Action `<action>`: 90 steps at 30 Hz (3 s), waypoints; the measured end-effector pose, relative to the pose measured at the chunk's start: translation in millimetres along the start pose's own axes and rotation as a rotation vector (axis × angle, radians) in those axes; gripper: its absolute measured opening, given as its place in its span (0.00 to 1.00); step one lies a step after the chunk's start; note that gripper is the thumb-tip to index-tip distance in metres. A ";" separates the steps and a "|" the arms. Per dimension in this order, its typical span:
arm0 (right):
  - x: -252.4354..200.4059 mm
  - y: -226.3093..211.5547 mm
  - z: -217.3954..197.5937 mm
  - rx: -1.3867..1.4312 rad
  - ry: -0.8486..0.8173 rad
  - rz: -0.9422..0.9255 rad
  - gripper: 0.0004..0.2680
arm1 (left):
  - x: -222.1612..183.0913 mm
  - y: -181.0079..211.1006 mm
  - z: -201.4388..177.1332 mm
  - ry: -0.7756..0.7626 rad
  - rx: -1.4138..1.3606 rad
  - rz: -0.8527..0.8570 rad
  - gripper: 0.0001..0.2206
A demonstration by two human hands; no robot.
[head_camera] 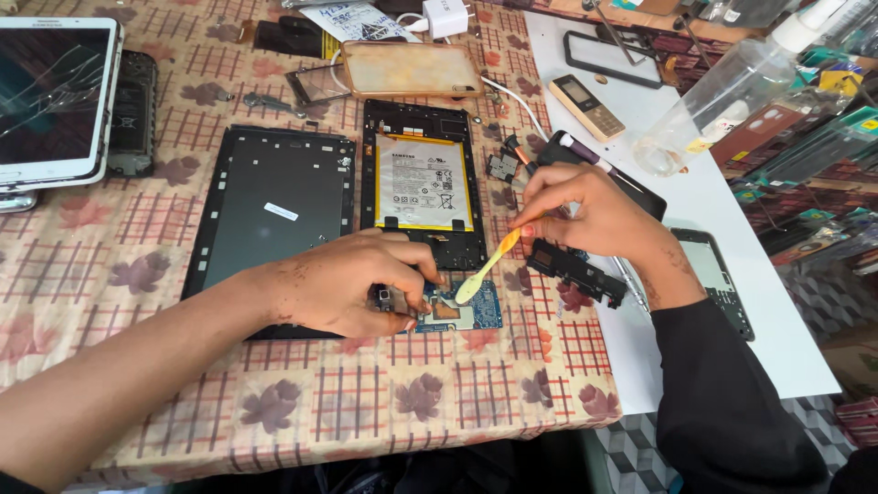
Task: The person cleans a disassembled tablet's motherboard and internal frame using a toothbrush, then reattaches the motherboard and secures it with a screwdriver. The person handles the tablet casing, battery, and various small components during the process.
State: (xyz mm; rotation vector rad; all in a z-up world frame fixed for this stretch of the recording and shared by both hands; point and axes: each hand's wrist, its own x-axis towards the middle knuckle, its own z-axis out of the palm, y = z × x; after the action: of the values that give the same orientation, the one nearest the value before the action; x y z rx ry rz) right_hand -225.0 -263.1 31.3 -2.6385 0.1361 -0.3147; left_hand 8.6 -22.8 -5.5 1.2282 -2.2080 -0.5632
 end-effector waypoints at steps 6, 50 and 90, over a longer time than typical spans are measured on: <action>-4.3 -5.4 5.3 -0.006 0.019 -0.009 0.09 | -0.7 2.7 3.6 -0.018 0.031 -0.045 0.06; -24.6 10.8 -14.5 0.125 -0.147 0.215 0.09 | -1.6 20.0 0.8 -0.058 0.113 -0.148 0.06; -15.5 -34.0 23.5 -0.274 0.259 -0.110 0.07 | -3.1 15.9 0.3 0.075 0.114 -0.230 0.16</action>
State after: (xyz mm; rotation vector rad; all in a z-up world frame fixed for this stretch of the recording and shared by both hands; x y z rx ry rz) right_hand -232.9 -220.3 24.0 -2.8695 0.1256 -0.7217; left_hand -0.3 -12.2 2.9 1.5501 -2.0747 -0.4768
